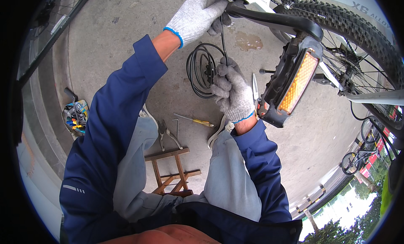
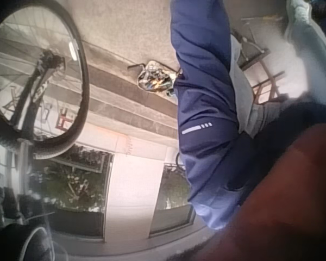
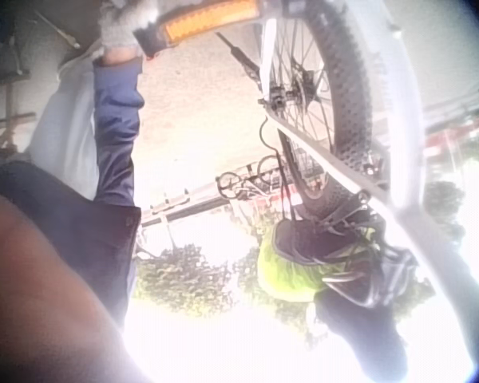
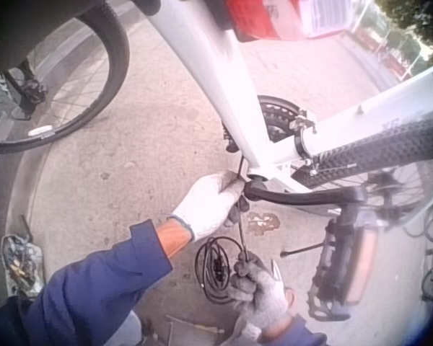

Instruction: The person works on a bicycle's brake system, handling brake cables and applying electrical tape to the cable ends. They use pliers and a screwdriver to adjust components near the rear wheel and frame.

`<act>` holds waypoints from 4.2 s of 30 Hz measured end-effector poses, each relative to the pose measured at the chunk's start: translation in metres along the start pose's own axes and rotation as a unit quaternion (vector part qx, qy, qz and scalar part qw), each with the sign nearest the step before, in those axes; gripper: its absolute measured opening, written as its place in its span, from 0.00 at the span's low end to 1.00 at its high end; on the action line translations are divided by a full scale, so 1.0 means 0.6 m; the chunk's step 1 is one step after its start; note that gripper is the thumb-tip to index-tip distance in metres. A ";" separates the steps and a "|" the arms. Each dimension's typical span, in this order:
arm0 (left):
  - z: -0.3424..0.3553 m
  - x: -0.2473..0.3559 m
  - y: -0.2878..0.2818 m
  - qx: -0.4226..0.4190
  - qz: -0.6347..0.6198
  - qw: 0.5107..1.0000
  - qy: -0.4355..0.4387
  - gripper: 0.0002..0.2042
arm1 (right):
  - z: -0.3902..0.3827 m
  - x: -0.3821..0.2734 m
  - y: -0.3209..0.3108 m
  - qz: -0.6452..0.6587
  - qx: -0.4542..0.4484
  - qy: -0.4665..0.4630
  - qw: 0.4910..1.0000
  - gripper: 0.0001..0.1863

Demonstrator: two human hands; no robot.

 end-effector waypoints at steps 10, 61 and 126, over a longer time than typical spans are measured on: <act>0.000 0.000 0.000 0.000 0.010 1.000 0.000 0.21 | -0.004 0.000 0.017 0.034 0.022 -0.003 0.999 0.07; -0.773 -0.167 -0.233 0.317 0.008 0.882 -0.349 0.13 | -0.119 0.132 -0.089 -0.481 -0.001 0.045 0.875 0.21; -1.011 -0.391 -0.675 0.110 0.631 0.758 -0.122 0.11 | -0.201 0.028 0.069 -0.798 -0.022 0.169 0.578 0.09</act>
Point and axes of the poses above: each hand's wrist, its own z-axis towards the middle knuckle, its own y-axis out of the palm, x = y × z, the point moved 5 cm from there along z, towards the middle knuckle, and after that the axes turned 5 degrees about -y, right-handed, at the moved point
